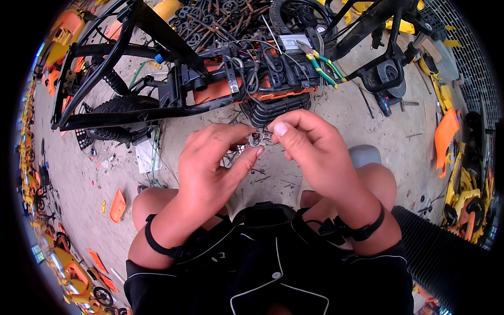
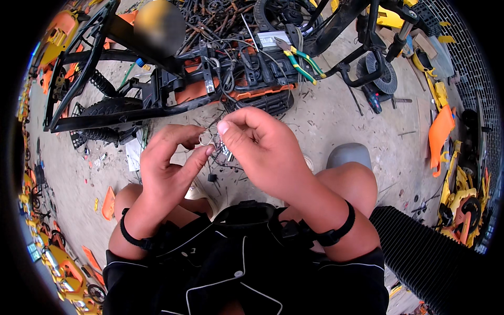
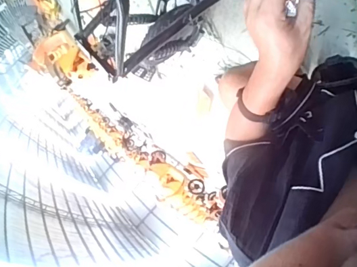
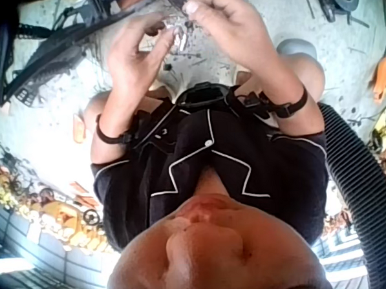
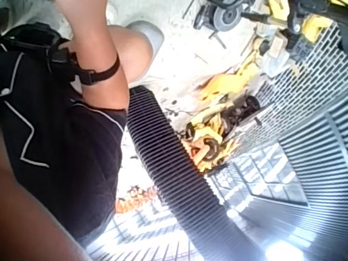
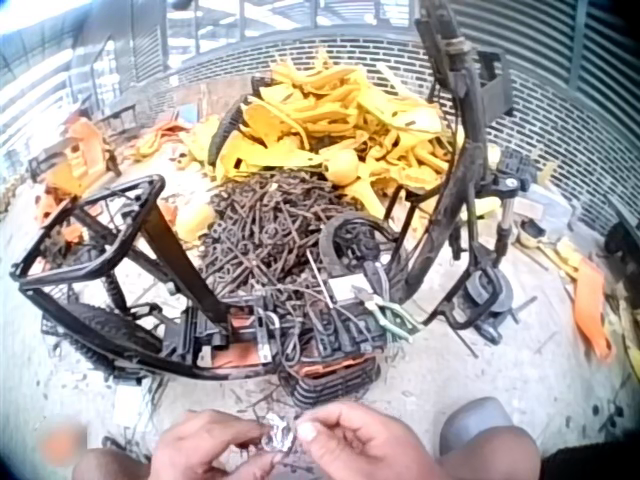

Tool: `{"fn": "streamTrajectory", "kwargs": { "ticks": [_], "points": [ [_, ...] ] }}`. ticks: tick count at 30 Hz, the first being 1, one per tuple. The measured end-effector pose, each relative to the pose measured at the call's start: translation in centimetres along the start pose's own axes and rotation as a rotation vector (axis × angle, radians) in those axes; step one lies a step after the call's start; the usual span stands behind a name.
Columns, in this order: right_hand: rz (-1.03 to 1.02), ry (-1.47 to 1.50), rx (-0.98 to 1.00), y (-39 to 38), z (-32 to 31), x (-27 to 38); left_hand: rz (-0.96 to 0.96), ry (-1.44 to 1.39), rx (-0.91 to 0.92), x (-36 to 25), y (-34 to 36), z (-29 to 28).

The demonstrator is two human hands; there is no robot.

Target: The person works on the wiring of a motorcycle-like vehicle frame by hand, stripping and twisting wires together.

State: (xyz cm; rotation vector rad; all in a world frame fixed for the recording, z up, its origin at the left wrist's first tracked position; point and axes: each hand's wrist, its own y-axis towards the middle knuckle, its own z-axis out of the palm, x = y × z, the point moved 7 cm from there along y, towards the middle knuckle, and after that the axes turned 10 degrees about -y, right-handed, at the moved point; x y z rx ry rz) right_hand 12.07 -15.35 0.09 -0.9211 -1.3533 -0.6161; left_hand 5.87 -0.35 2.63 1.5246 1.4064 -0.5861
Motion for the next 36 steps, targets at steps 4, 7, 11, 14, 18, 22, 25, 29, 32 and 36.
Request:
{"fn": "streamTrajectory", "kwargs": {
  "ticks": [4,7,11,14,18,22,25,29,32,36],
  "points": [
    [0.056,-0.097,0.087,-0.2,0.3,-0.2,0.045,0.072,-0.028,-0.1,0.0,-0.2],
    [0.042,-0.146,0.118,-0.2,0.5,-0.4,0.047,0.090,-0.041,0.0,-0.1,-0.4],
    [0.030,-0.070,0.097,-0.3,0.7,-0.7,0.047,0.093,-0.044,-0.1,0.0,-0.5],
    [0.026,-0.049,0.094,-0.3,0.8,-0.5,0.103,0.114,-0.051,-0.2,-0.1,-0.5],
    [0.023,-0.041,0.107,-0.1,1.0,-1.0,0.159,0.160,-0.027,-0.6,-0.3,-0.4],
    [0.034,-0.014,0.079,-0.2,1.0,-1.3,0.159,0.121,0.003,-0.5,-0.3,-0.1],
    [0.038,-0.084,0.063,-0.2,0.7,-1.2,-0.007,-0.095,0.047,0.0,0.1,0.3],
    [0.019,-0.189,0.086,-0.3,0.6,-0.6,-0.134,-0.295,0.065,0.7,0.2,0.4],
    [-0.003,-0.257,0.100,-0.4,0.7,-0.4,-0.118,-0.280,0.119,0.8,0.3,0.4],
    [-0.057,-0.282,0.051,-0.3,0.7,-0.5,-0.254,-0.361,0.123,1.5,-0.1,0.6]
  ]
}}
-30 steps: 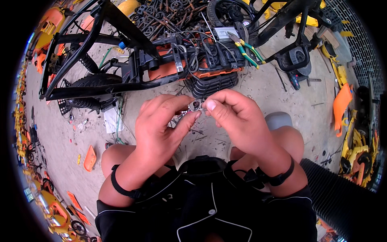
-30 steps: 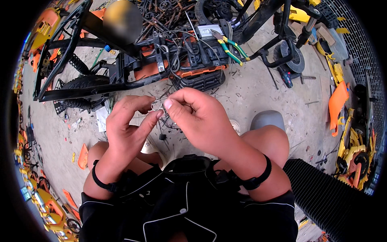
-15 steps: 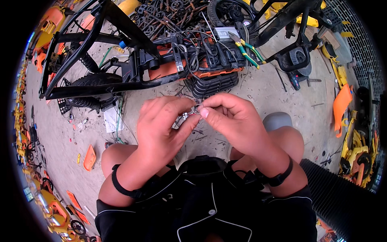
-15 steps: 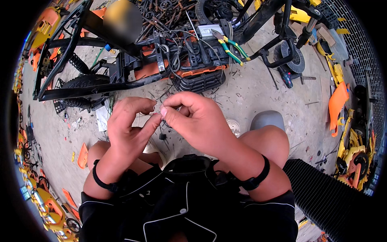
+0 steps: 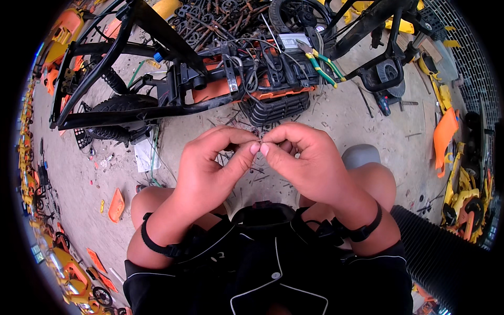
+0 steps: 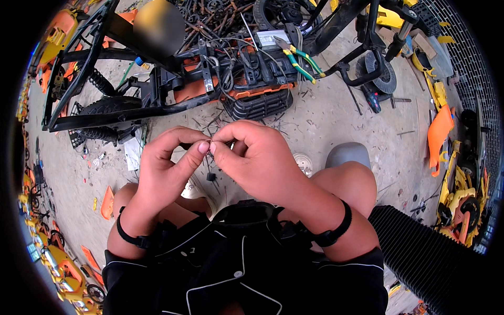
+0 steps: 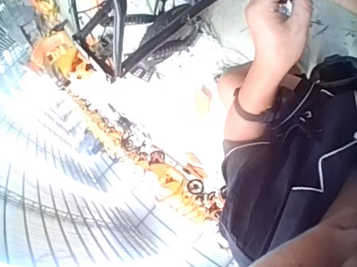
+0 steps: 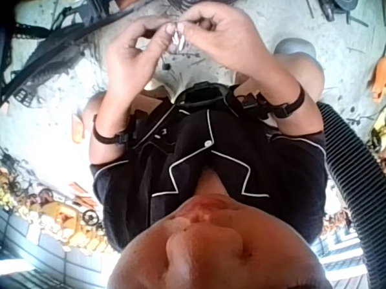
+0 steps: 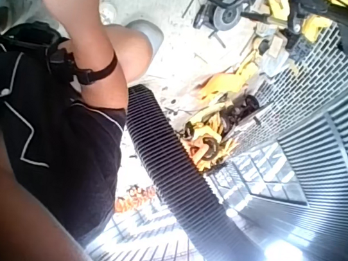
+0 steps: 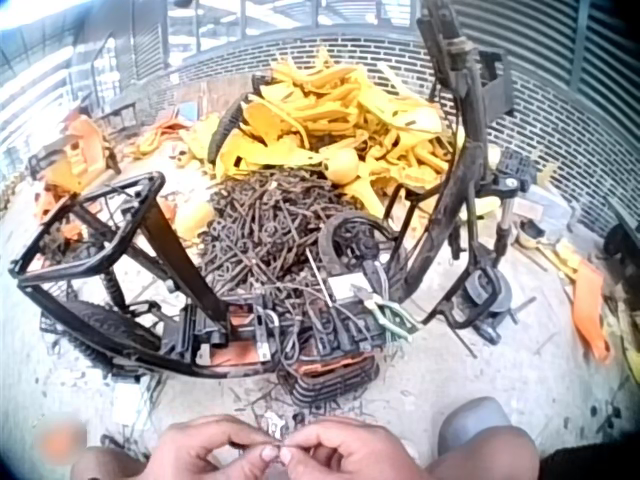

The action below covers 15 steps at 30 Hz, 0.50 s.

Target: The person works on the wiring of a motorcycle-like vehicle frame by hand, stripping and twisting wires together.

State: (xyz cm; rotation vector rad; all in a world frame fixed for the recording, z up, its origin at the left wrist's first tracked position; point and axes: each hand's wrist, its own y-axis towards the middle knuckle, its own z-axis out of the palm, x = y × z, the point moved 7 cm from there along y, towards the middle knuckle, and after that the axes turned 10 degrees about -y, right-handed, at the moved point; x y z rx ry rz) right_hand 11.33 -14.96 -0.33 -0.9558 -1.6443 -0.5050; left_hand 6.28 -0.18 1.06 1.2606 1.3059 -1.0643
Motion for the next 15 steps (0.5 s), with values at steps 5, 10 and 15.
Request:
{"fn": "streamTrajectory", "kwargs": {
  "ticks": [5,10,15],
  "points": [
    [0.003,-0.003,-0.025,0.0,0.1,0.1,-0.049,-0.074,-0.063,0.9,-0.5,0.0],
    [0.000,0.048,-0.069,0.0,0.2,0.1,-0.055,-0.067,-0.091,1.2,-0.6,0.0],
    [-0.040,0.015,-0.098,0.1,0.0,0.3,-0.066,-0.101,-0.130,1.3,-0.5,-0.1]
  ]
}}
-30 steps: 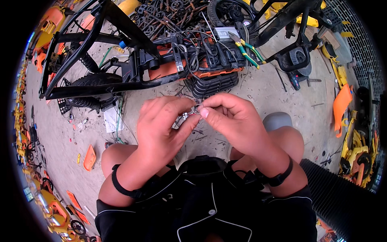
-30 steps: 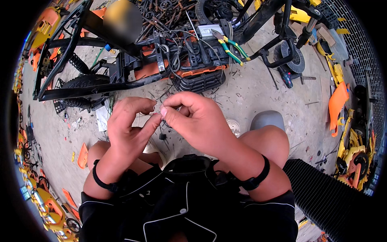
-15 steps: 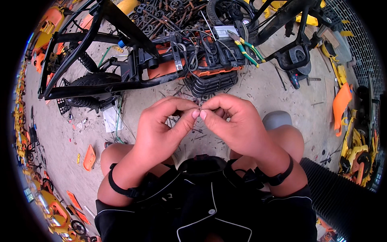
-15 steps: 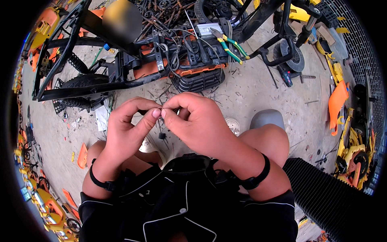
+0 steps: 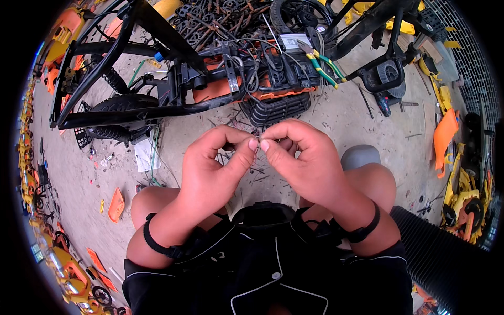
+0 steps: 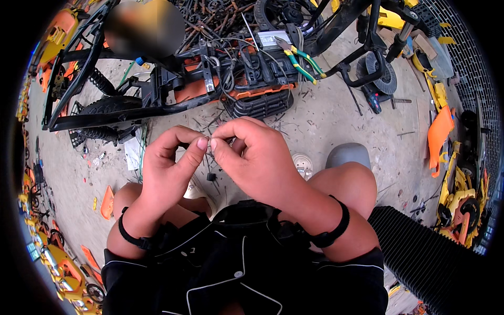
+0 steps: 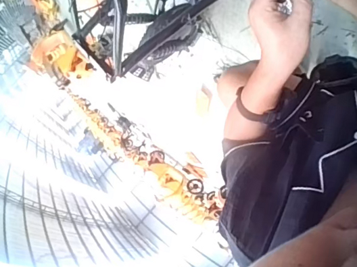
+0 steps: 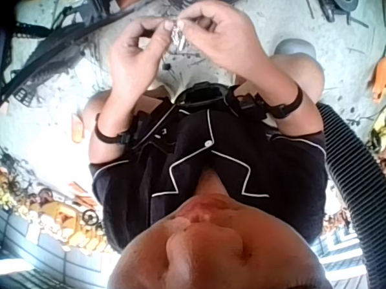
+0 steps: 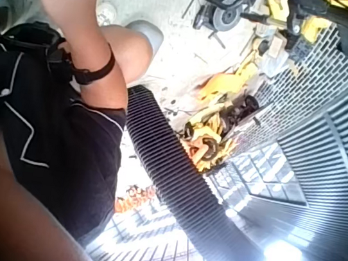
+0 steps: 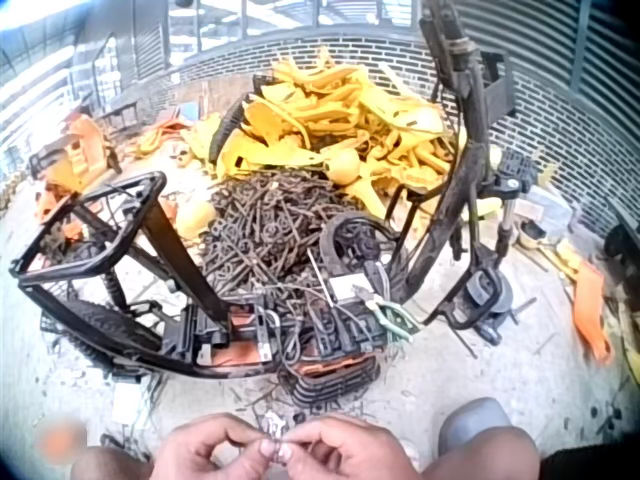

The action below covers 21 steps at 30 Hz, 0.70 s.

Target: The person works on the wiring of a motorcycle-like vehicle frame by hand, stripping and twisting wires together.

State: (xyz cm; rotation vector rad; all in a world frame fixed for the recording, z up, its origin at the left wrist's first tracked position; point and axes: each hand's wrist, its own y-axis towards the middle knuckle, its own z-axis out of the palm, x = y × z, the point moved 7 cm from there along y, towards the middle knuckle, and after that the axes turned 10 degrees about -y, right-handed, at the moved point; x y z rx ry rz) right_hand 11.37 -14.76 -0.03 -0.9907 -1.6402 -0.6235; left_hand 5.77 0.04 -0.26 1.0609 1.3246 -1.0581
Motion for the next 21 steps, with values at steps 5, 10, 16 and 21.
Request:
{"fn": "streamTrajectory", "kwargs": {
  "ticks": [5,10,16,21],
  "points": [
    [-0.071,-0.130,-0.054,-0.1,-0.6,0.6,0.046,0.041,-0.015,0.0,0.1,0.3],
    [-0.170,-0.282,-0.149,-0.6,-0.2,1.1,0.401,0.381,0.020,-2.8,-0.3,0.7],
    [-0.167,-0.351,-0.178,-0.8,0.1,1.4,0.300,0.379,0.060,-1.9,-0.2,0.4],
    [-0.137,-0.291,-0.199,-1.1,0.9,1.6,0.123,0.182,0.029,-1.2,-0.8,-0.4]
  ]
}}
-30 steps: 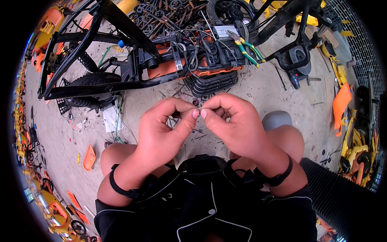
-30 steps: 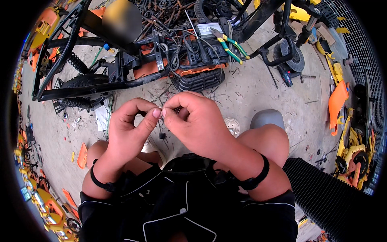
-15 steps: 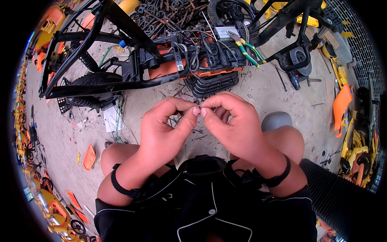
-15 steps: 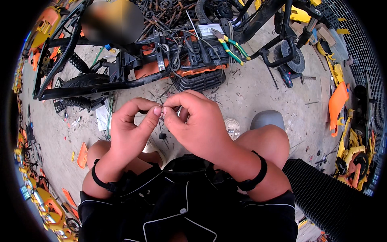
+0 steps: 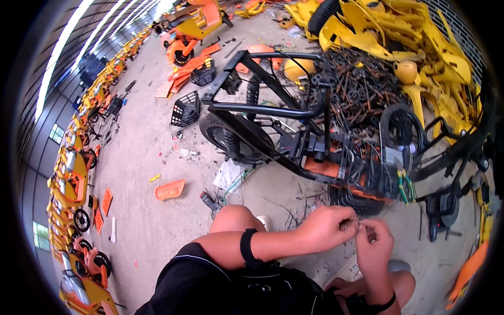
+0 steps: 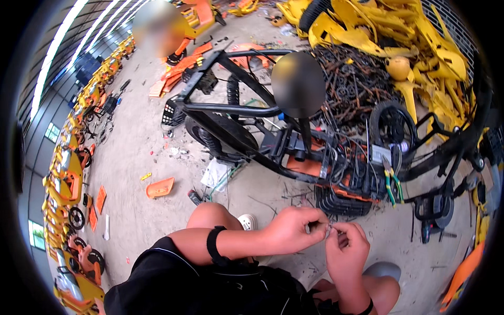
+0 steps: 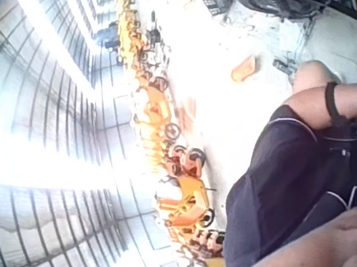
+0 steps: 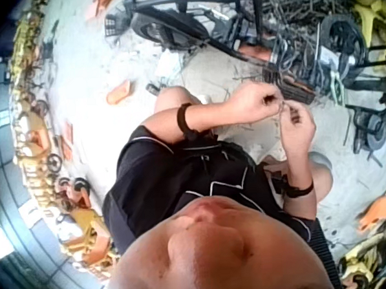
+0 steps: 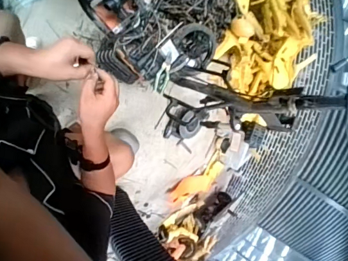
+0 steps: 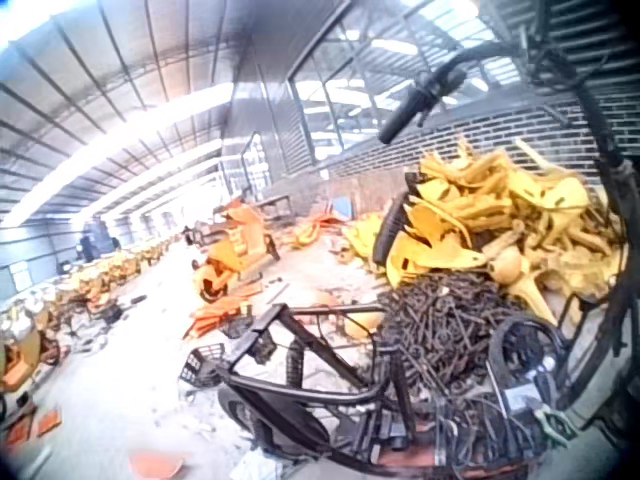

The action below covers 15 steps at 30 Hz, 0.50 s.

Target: The person works on the wiring of a motorcycle-like vehicle frame by hand, stripping and twisting wires together.

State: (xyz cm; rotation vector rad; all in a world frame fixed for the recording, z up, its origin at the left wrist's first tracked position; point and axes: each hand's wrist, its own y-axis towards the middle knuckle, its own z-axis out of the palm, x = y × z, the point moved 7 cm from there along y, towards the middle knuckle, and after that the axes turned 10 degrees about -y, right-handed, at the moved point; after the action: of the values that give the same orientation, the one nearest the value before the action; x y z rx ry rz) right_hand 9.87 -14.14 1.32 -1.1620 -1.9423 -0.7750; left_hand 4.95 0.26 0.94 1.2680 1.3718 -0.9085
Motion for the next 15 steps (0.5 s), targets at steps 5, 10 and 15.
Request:
{"fn": "streamTrajectory", "kwargs": {
  "ticks": [5,10,15],
  "points": [
    [-0.039,-0.015,-0.026,-0.3,0.2,0.2,-0.192,-0.264,0.025,1.9,-0.4,0.7],
    [-0.037,-0.014,-0.035,-0.2,-0.1,0.0,-0.394,-0.601,0.053,3.3,-0.4,2.1],
    [-0.041,-0.002,-0.026,-0.2,0.4,0.2,-0.373,-0.759,-0.009,5.2,-1.1,3.1]
  ]
}}
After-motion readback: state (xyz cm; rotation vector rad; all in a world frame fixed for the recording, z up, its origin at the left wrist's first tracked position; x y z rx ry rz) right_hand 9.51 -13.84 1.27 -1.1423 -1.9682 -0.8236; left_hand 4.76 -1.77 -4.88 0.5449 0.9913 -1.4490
